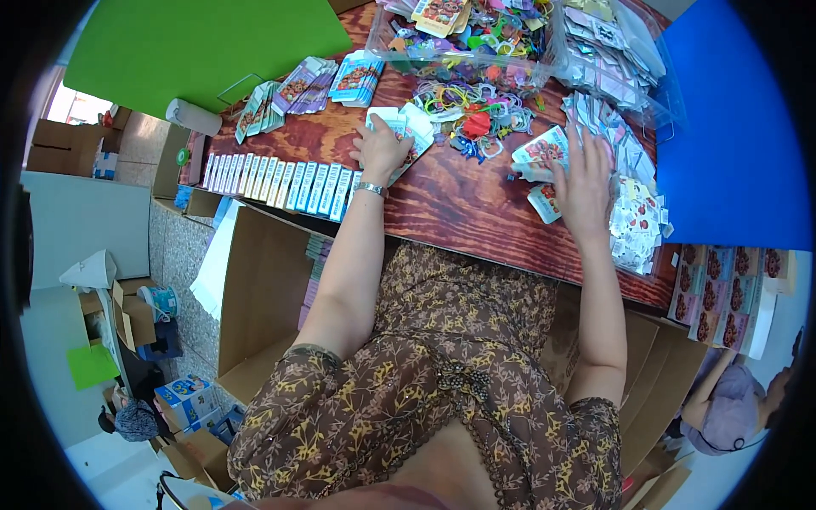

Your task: Packaging small items into plastic sleeves and placing them into a cardboard shipping box.

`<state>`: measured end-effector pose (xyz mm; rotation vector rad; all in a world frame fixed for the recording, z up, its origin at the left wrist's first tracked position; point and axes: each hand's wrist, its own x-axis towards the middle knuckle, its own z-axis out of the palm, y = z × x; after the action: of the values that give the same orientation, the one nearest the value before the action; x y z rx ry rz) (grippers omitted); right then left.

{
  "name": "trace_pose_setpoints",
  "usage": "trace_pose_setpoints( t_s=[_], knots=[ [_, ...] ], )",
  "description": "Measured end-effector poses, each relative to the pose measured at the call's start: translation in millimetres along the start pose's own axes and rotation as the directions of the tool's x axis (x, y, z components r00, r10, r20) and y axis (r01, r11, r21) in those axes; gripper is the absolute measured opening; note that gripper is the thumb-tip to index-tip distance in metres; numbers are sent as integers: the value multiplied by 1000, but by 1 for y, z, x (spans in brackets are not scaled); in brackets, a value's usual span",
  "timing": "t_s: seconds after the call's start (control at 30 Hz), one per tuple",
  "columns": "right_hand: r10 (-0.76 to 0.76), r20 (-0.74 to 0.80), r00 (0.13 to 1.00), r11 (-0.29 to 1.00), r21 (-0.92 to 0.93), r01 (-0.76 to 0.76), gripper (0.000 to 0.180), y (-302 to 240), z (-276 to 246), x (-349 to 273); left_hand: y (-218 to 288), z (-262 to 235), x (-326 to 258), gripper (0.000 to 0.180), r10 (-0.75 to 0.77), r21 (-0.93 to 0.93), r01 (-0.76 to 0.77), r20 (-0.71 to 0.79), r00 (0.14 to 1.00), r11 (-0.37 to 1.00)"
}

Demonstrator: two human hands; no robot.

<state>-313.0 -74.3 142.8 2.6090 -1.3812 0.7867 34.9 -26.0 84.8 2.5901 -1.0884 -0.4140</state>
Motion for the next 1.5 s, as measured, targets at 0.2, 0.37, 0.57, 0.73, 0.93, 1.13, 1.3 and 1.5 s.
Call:
trace_pose_setpoints(
  t_s=[0.2,0.37,0.57,0.73,0.93,1.13,1.3,1.5],
  knots=[
    [-114,7,993,969,223,109,67,-52,-1,-2,-3,-8,5,119,3,-32,-2,44,999,999],
    [-216,0,976,905,376,200,61,-86,1,-5,20,-12,-27,124,277,-300,-370,-311,909,879],
    [-82,-63,995,819,565,103,49,-99,15,-16,43,-5,-122,89,472,-498,-661,-463,750,561],
    [-10,113,994,750,659,-67,44,-93,12,-34,36,20,-147,87,570,-471,-755,-497,655,456],
    [-24,-95,995,746,661,81,56,-90,17,-53,30,37,-154,81,589,-505,-756,-484,647,416],
    [-133,-264,955,771,578,267,52,-91,17,-49,23,50,-159,76,527,-663,-624,-385,758,413],
    [-31,-22,999,776,630,38,26,-90,17,-58,23,46,-157,68,574,-608,-707,-453,682,361],
    [-104,128,986,705,709,-18,22,-88,-20,-34,24,34,-157,66,644,-561,-741,-420,639,369]
  ],
)
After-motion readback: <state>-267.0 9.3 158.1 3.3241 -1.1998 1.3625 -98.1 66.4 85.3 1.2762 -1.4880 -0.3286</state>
